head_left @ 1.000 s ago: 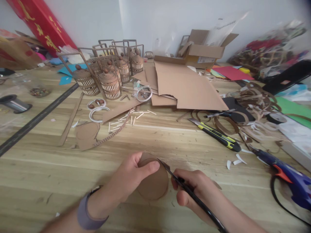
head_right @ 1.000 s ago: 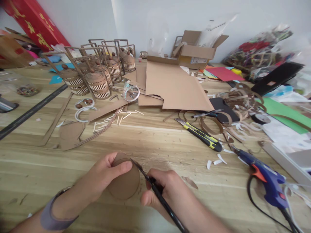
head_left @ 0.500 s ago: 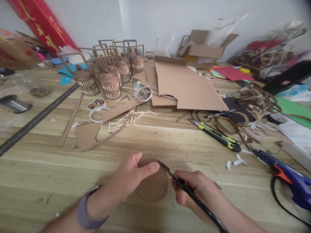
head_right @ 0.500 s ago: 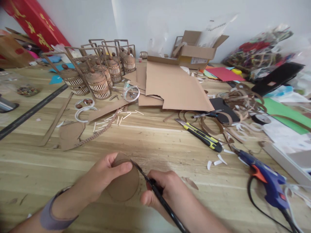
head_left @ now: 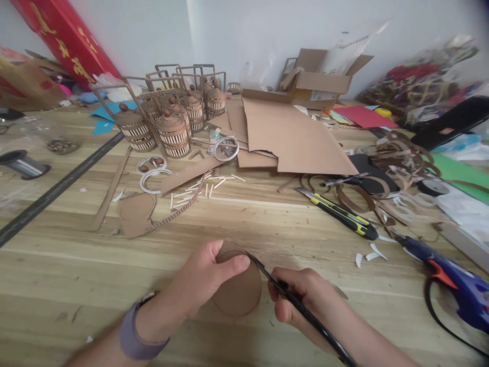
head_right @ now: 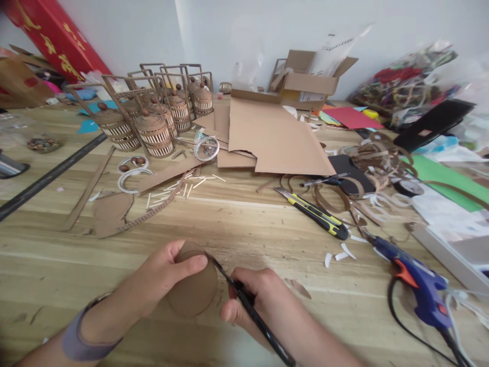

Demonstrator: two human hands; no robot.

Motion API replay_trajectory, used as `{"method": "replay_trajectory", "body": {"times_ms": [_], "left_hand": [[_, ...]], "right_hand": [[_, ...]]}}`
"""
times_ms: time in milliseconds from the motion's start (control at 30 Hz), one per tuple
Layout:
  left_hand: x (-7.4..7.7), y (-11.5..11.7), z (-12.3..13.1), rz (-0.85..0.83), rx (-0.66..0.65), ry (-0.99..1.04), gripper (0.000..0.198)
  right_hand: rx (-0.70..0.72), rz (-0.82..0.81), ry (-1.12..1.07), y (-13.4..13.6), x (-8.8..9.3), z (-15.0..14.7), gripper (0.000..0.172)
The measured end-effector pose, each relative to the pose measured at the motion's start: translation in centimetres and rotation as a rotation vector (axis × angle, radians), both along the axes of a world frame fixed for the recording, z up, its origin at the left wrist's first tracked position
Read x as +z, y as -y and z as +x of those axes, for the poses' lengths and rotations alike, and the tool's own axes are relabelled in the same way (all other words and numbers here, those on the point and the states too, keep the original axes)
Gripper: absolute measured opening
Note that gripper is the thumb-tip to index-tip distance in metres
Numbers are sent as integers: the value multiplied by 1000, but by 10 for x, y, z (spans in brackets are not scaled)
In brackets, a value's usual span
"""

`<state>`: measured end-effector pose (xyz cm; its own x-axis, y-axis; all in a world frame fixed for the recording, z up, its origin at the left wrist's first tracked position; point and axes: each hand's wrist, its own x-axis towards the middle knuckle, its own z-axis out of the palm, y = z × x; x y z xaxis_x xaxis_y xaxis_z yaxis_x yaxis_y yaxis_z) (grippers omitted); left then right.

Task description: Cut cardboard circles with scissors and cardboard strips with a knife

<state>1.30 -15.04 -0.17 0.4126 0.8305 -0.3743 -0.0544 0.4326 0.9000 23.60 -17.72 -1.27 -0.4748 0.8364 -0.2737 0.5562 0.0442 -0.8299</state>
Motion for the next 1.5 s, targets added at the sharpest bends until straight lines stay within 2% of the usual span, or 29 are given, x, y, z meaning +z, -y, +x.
{"method": "replay_trajectory", "body": {"times_ms": [333,667,1000,1100,1233,1300,1400,1500], "left_hand": [[3,-2,1,43,-49,18,27],[1,-1,0,40,-62,17,25],[2,-1,-1,57,-81,6,25],[1,-2,0,8,-32,34,24],[-2,-2,4,-157,179,170,34],[-3,-1,6,-184,237,285,40],[-4,4,12,-159,207,396,41],[-4,9,17,-116,189,397,35]], "right_hand": [[11,42,5,0,-2,1,82],[13,-5,-31,1,-3,1,79],[13,19,-10,2,-7,1,76],[-17,45,16,3,-10,1,77],[-175,139,-7,0,-11,-2,76],[-248,163,-20,-1,-8,-4,76],[-256,147,-13,-2,-4,-7,77],[-204,120,-25,2,-5,-10,76]]}}
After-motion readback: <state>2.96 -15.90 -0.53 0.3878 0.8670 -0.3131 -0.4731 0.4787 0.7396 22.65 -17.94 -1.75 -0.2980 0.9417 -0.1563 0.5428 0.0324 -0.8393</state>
